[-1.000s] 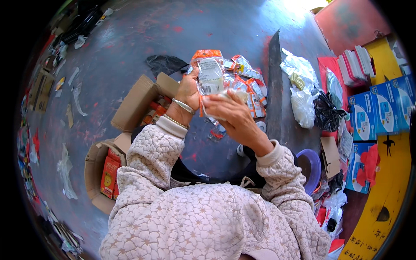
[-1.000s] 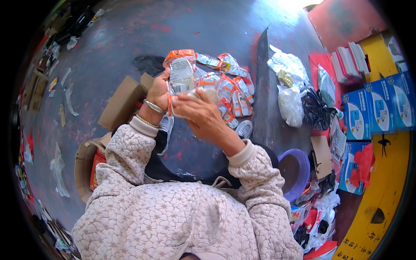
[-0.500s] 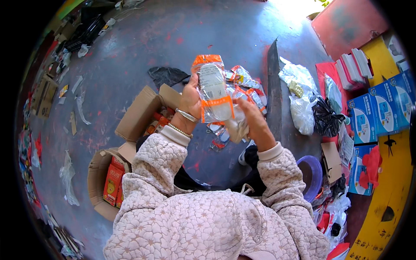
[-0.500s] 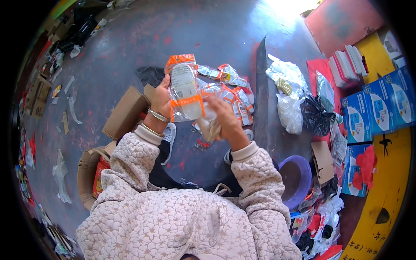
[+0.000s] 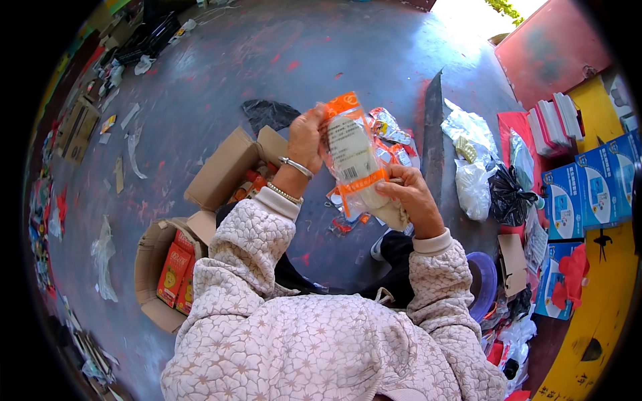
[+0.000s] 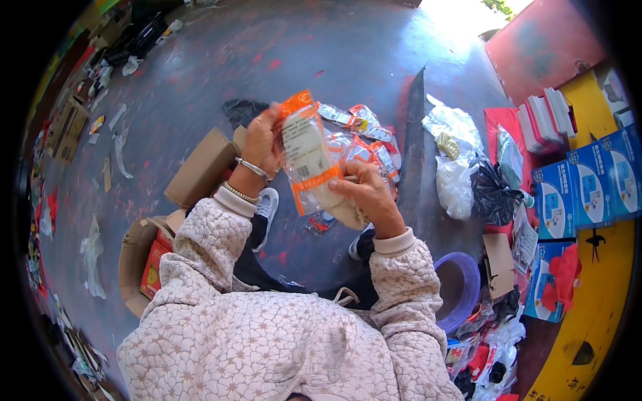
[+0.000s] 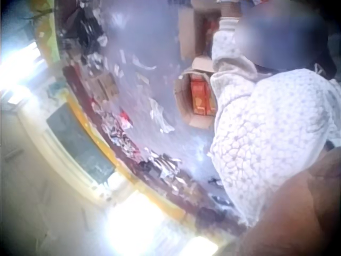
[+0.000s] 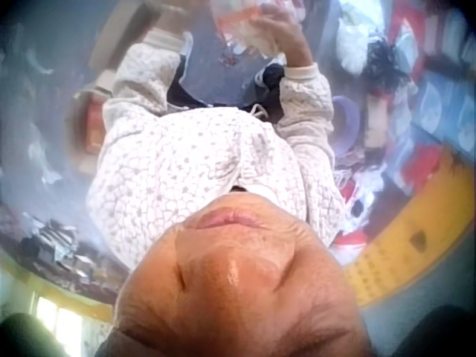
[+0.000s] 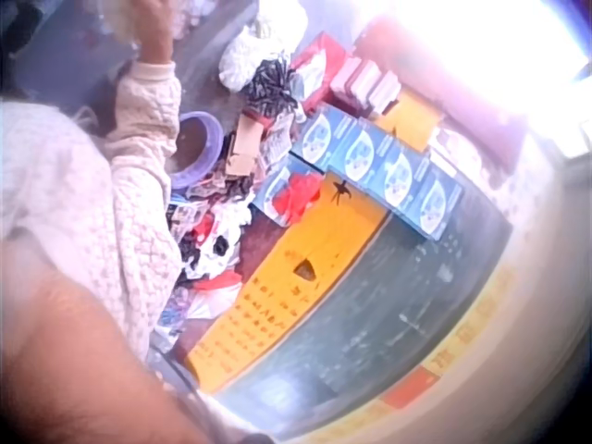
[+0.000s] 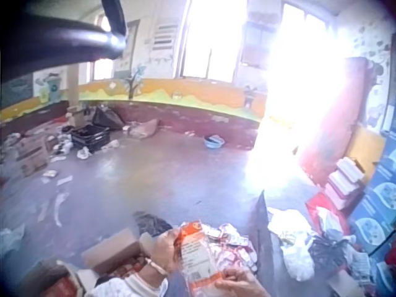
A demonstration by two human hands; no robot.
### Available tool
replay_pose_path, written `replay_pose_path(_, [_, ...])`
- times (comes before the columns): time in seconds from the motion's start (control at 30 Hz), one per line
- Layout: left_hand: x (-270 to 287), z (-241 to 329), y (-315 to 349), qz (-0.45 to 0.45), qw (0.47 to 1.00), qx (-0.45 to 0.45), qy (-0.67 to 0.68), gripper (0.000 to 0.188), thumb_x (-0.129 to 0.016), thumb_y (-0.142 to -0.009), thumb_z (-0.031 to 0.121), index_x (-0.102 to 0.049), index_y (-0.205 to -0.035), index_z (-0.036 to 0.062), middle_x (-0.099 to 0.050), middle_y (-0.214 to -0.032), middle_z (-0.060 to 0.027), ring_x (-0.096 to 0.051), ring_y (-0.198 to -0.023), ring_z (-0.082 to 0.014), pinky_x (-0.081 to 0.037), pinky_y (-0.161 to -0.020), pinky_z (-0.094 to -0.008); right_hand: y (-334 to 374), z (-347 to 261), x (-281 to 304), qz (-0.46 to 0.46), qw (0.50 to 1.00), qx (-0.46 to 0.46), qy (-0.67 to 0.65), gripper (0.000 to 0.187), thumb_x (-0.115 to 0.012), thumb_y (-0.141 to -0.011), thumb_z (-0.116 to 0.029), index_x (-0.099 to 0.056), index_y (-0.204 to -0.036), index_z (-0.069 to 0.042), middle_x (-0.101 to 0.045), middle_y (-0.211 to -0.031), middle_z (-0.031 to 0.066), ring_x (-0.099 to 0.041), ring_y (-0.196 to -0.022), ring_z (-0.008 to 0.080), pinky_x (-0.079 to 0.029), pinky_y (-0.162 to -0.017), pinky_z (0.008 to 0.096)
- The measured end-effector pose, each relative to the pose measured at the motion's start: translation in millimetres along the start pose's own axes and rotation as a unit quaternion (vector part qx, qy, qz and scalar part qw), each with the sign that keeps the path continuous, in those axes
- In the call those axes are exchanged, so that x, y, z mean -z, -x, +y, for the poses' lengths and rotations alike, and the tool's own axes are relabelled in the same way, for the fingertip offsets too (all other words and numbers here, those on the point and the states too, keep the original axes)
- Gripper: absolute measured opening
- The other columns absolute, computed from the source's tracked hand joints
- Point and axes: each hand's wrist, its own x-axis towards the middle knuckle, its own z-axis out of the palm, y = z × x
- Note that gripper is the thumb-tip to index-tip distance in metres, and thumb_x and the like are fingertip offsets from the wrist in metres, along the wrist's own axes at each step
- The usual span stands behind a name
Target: The person sits on the floor and packs individual insoles into clear plastic bags with orange branding. They pick up an insole, place it into a bag, and then place the packaged item into a cardboard box. The person repeats this process for multiple insoles.
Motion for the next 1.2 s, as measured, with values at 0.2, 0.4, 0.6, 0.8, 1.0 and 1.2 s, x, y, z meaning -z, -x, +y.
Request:
replay_pose_path(0.2, [10.7, 0.9, -12.0, 0.044, 0.992, -0.045, -0.108, 0.027, -0.047, -0.094, 0.026, -0.057, -0.086, 0.0016, -0.059, -0.079, -0.0036, -0.058, -0.068, -0.0103, -0.050, -0.063, -0.0263, 4.5, 1.4, 10.5, 0.007, 0.999, -0.004, -0.038, 0.017, -0.066, -0.075, -0.014, -0.063, -0.082, 0.002, -0.063, -0.075, 0.0058, -0.058, -0.067, 0.0092, -0.046, -0.061, 0.0233])
replay_pose_path(0.4, [1.0, -13.3, -2.0, 0.130, 0.970, 0.038, -0.203, 0.035, -0.045, -0.094, 0.034, -0.047, -0.115, 0.0057, -0.055, -0.100, -0.0061, -0.053, -0.090, -0.0168, -0.048, -0.071, -0.0324, -4.2, -2.8, 19.9, 0.254, 0.800, 0.158, 0.520, 0.012, -0.062, -0.072, -0.011, -0.058, -0.078, -0.001, -0.057, -0.064, 0.0140, -0.058, -0.053, 0.0168, -0.047, -0.051, 0.0263])
replay_pose_path(0.6, [1.4, -55.2, 12.8, -0.118, 0.979, 0.161, -0.049, 0.047, -0.042, -0.094, 0.039, -0.039, -0.126, 0.0062, -0.052, -0.115, -0.0075, -0.050, -0.107, -0.0234, -0.044, -0.087, -0.0419, -11.5, 9.5, -34.7, 0.163, 0.594, 0.281, 0.736, 0.006, -0.057, -0.073, -0.008, -0.052, -0.072, -0.006, -0.052, -0.066, 0.0047, -0.059, -0.059, 0.0179, -0.047, -0.048, 0.0292])
replay_pose_path(0.8, [2.2, -34.3, 10.2, -0.125, 0.964, 0.218, 0.085, 0.051, -0.035, -0.095, 0.038, -0.033, -0.132, 0.0022, -0.044, -0.130, -0.0181, -0.045, -0.118, -0.0368, -0.038, -0.098, -0.0506, -2.1, 19.7, -57.3, 0.103, 0.578, 0.298, 0.752, 0.008, -0.059, -0.071, -0.008, -0.055, -0.077, -0.004, -0.053, -0.066, 0.0058, -0.058, -0.058, 0.0176, -0.046, -0.048, 0.0266])
replay_pose_path(1.0, [4.9, -24.4, 15.1, -0.184, 0.912, 0.329, 0.161, 0.057, -0.038, -0.093, 0.043, -0.031, -0.134, 0.0038, -0.042, -0.127, -0.0283, -0.050, -0.111, -0.0379, -0.042, -0.092, -0.0547, 15.8, -47.2, -3.5, 0.132, 0.932, 0.267, 0.205, 0.009, -0.059, -0.082, -0.012, -0.058, -0.077, -0.005, -0.058, -0.065, 0.0042, -0.062, -0.061, 0.0159, -0.046, -0.048, 0.0261])
replay_pose_path(1.2, [-17.7, -56.9, 35.8, -0.226, 0.892, 0.380, 0.100, 0.059, -0.032, -0.092, 0.053, -0.034, -0.133, 0.0114, -0.047, -0.128, -0.0163, -0.049, -0.114, -0.0313, -0.045, -0.091, -0.0450, -19.0, -18.8, -3.6, 0.317, 0.870, 0.283, 0.250, 0.020, -0.061, -0.084, -0.021, -0.060, -0.094, -0.003, -0.061, -0.080, 0.0091, -0.062, -0.072, 0.0225, -0.049, -0.061, 0.0333])
